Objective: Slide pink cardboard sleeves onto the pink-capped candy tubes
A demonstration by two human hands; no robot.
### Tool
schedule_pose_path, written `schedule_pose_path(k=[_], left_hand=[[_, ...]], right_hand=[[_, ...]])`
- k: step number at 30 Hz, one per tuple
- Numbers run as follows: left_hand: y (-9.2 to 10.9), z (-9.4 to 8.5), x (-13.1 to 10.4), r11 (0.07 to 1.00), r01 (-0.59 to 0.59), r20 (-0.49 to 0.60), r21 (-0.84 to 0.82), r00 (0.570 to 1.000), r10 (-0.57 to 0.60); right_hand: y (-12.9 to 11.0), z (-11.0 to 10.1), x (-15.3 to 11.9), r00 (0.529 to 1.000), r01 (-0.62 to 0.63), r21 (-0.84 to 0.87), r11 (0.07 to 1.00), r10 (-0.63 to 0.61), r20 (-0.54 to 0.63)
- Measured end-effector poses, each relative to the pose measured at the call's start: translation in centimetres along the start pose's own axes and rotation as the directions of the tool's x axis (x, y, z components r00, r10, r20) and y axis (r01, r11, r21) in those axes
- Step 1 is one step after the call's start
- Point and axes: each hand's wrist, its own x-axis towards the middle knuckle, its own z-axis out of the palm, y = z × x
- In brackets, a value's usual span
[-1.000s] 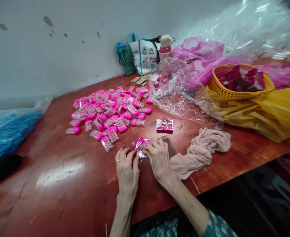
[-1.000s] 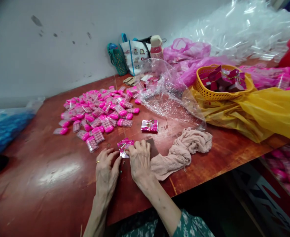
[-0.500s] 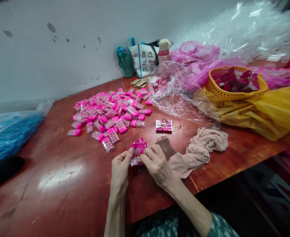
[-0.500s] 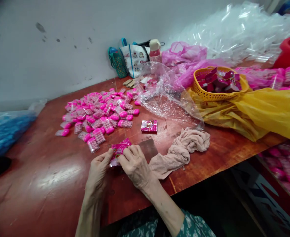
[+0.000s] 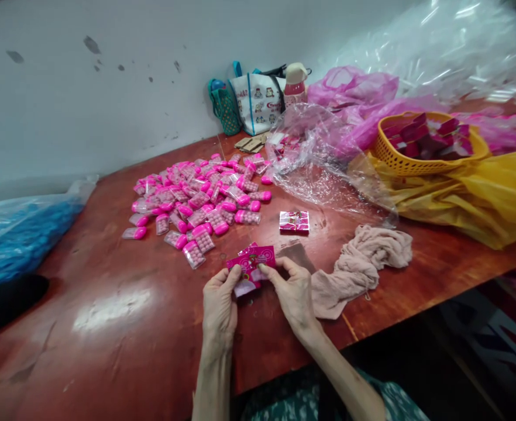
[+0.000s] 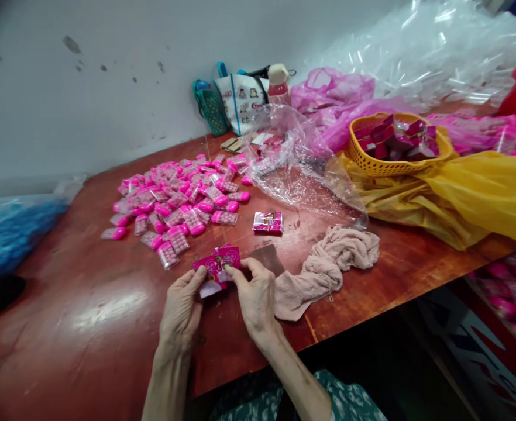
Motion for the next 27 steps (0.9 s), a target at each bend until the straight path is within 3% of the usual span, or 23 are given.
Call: schedule_pose_path(k=[4,6,7,10,11,13,15,20,23,25,27], left_hand=[[-0.5,-0.1,0.6,0.983,-0.102,-0.072,0.155,0.991,0.114],[-0.7,0.3,0.6,0.905,-0.192,-0.098,0.380,0.964,0.246],[-0.8,0.5,0.5,0.809,-0.244,-0.088,0.535,0.936,0.340],[-1.0,1.1,0.0,0.378,-0.316,0.055,0.870,0.825,0.563],[-1.0,1.2,-0.1,0.296,-0.328,0.096,0.897,0.799,0.593],[-1.0,1.0,-0.1,0.243,-0.369,0.138,0.897,0.756,0.639],[-1.0,0.7,-0.1,0.277,-0.421,0.146,0.864,0.736,0.661],[-0.3,0.2,-0.5,0.405,-0.470,0.134,0.784,0.766,0.629],[0.4,0.6,-0.9,0.688,-0.433,0.085,0.582,0.874,0.478],[0.6,1.1,-1.0,0.881,-0.291,0.074,0.374,0.956,0.285],[0.6,1.6,-0.9,0.976,-0.140,0.062,0.165,0.989,0.131]], right_hand=[[0.3,-0.6,0.4,0.999,-0.026,0.043,0.999,0.028,-0.045],[0.3,-0.6,0.4,0.998,-0.030,0.057,0.998,0.033,-0.051],[0.3,-0.6,0.4,0.998,-0.030,0.061,0.998,0.034,-0.054],[0.3,-0.5,0.3,0.998,-0.026,0.069,0.997,0.030,-0.050],[0.4,-0.5,0.3,0.999,-0.024,0.070,0.997,0.027,-0.046],[0.4,-0.6,0.4,0.999,-0.018,0.067,0.998,0.020,-0.040],[0.4,-0.7,0.4,0.999,-0.009,0.059,0.998,0.011,-0.034],[0.1,-1.0,0.3,1.000,0.019,0.032,0.999,-0.019,-0.003],[-0.1,-1.1,0.2,0.999,0.030,0.016,0.999,-0.030,0.024],[-0.2,-1.1,0.1,0.998,0.040,0.005,0.999,-0.040,0.047],[-0.3,-1.1,0.0,0.996,0.049,0.002,0.999,-0.049,0.074]])
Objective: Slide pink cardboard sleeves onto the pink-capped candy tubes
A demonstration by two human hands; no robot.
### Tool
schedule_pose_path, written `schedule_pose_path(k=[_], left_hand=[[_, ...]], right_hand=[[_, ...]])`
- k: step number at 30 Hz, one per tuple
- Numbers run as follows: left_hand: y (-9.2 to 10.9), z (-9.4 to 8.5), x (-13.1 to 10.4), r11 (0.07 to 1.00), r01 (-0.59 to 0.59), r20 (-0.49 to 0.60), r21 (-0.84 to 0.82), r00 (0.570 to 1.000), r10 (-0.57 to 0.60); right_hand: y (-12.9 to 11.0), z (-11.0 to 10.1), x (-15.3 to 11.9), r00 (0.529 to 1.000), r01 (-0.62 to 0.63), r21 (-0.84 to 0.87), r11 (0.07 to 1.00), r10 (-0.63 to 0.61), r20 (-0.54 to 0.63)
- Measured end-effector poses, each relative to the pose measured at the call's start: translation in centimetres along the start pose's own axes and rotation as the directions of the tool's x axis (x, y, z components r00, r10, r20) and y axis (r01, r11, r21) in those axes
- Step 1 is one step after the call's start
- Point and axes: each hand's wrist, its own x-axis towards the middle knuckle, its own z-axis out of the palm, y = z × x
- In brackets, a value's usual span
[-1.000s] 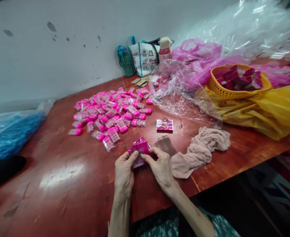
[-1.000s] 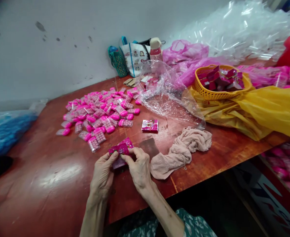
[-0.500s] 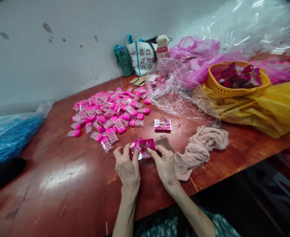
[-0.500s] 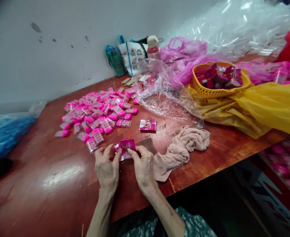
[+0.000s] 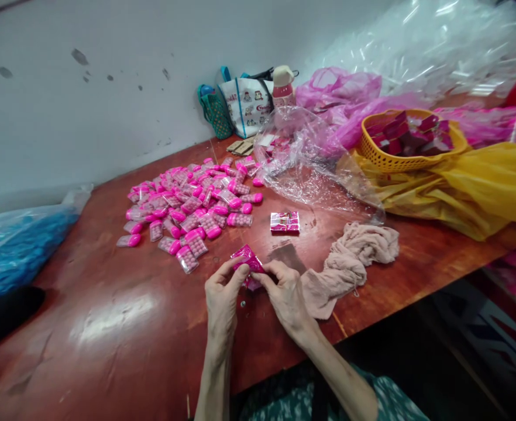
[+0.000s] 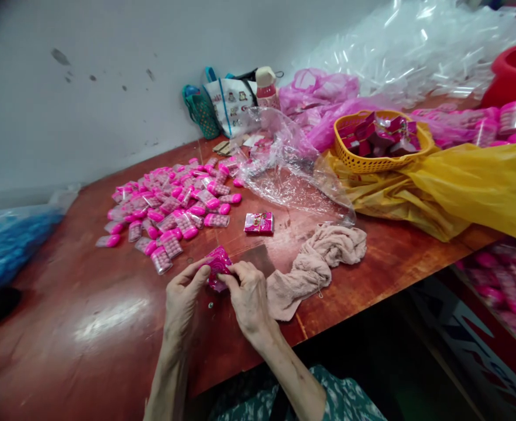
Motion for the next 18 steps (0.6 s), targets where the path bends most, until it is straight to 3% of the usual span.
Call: schedule_pose_path(k=[4,10,18], left_hand=[[-0.65,0.35,0.16,0.967,0.087,-0.047,-0.238,0.994,-0.101],[-0.86,-0.24,0.11,0.939,0.121,-0.108,-0.323,0.981,-0.164],[-0.79,0.16,-0.28,0.932,0.129,-0.095,-0.338,0.981,-0.170]], right_hand=[[-0.11,-0.12,0.09,0.998,-0.016,0.041,0.999,0.014,0.064],[-0.04,-0.23,0.58,0.982,-0.112,0.131,0.985,0.089,0.165],[-0.37,0.11,0.16,0.986,-0.111,0.127,0.986,0.093,0.142]])
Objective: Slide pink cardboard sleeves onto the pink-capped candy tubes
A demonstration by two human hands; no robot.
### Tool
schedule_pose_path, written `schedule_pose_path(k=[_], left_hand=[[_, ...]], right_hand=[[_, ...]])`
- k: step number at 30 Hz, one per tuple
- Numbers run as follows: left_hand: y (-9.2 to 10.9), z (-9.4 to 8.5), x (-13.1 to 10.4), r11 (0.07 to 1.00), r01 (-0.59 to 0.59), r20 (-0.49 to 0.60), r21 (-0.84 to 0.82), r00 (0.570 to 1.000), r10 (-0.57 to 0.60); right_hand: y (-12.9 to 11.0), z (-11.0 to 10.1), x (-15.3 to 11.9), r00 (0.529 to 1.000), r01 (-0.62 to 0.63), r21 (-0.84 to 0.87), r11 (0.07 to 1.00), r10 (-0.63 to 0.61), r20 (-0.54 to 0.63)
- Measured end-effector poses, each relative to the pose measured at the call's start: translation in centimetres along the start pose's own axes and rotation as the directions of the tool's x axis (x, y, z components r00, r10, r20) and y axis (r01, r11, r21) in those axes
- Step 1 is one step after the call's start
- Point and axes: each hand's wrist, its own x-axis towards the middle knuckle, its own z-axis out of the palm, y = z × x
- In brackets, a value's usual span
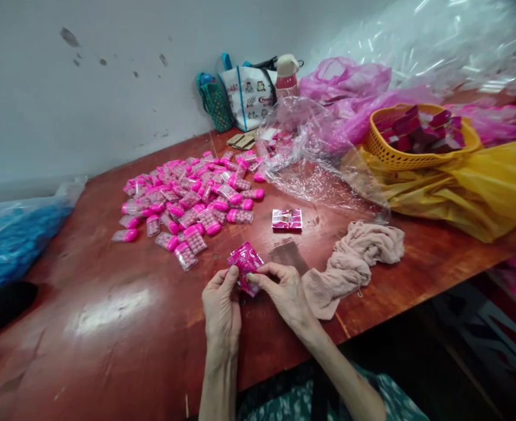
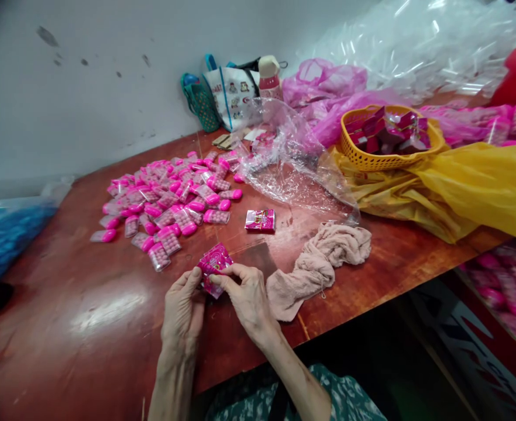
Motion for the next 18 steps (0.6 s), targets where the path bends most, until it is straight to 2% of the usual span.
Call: schedule_pose_path(k=[3,5,7,9,11,15,18], left_hand=[[-0.2,0.0,-0.3,0.998,-0.055,-0.026,0.010,0.998,0.055],[-0.3,0.0,-0.5,0.985,-0.156,-0.053,0.070,0.986,0.160],[-0.2,-0.3,-0.8,0.935,-0.298,-0.066,0.194,0.947,0.316],[0.0,-0.6,-0.9,0.866,-0.385,-0.026,0.320,0.910,0.414],[0.4,-1.1,-1.0,0.838,-0.397,0.050,0.375,0.911,0.409],[1.2,-1.8,-0.8,0.839,-0.387,0.191,0.381,0.921,0.338],[1.7,-2.1,-0.7,0.861,-0.326,0.252,0.390,0.937,0.240]], right_hand=[[0.1,-0.1,-0.1,1.000,0.018,-0.026,1.000,-0.018,-0.011],[0.1,-0.1,-0.1,0.999,0.031,-0.053,0.998,-0.032,-0.019],[0.0,0.0,-0.2,0.999,0.045,-0.082,0.996,-0.047,-0.017],[-0.1,0.0,-0.3,0.998,0.059,-0.110,0.992,-0.060,-0.007],[-0.3,0.0,-0.4,0.997,0.074,-0.135,0.988,-0.073,0.008],[-0.4,-0.1,-0.5,0.992,0.117,-0.170,0.978,-0.108,0.064],[-0.1,0.0,-0.4,0.977,0.188,-0.228,0.955,-0.158,0.144]])
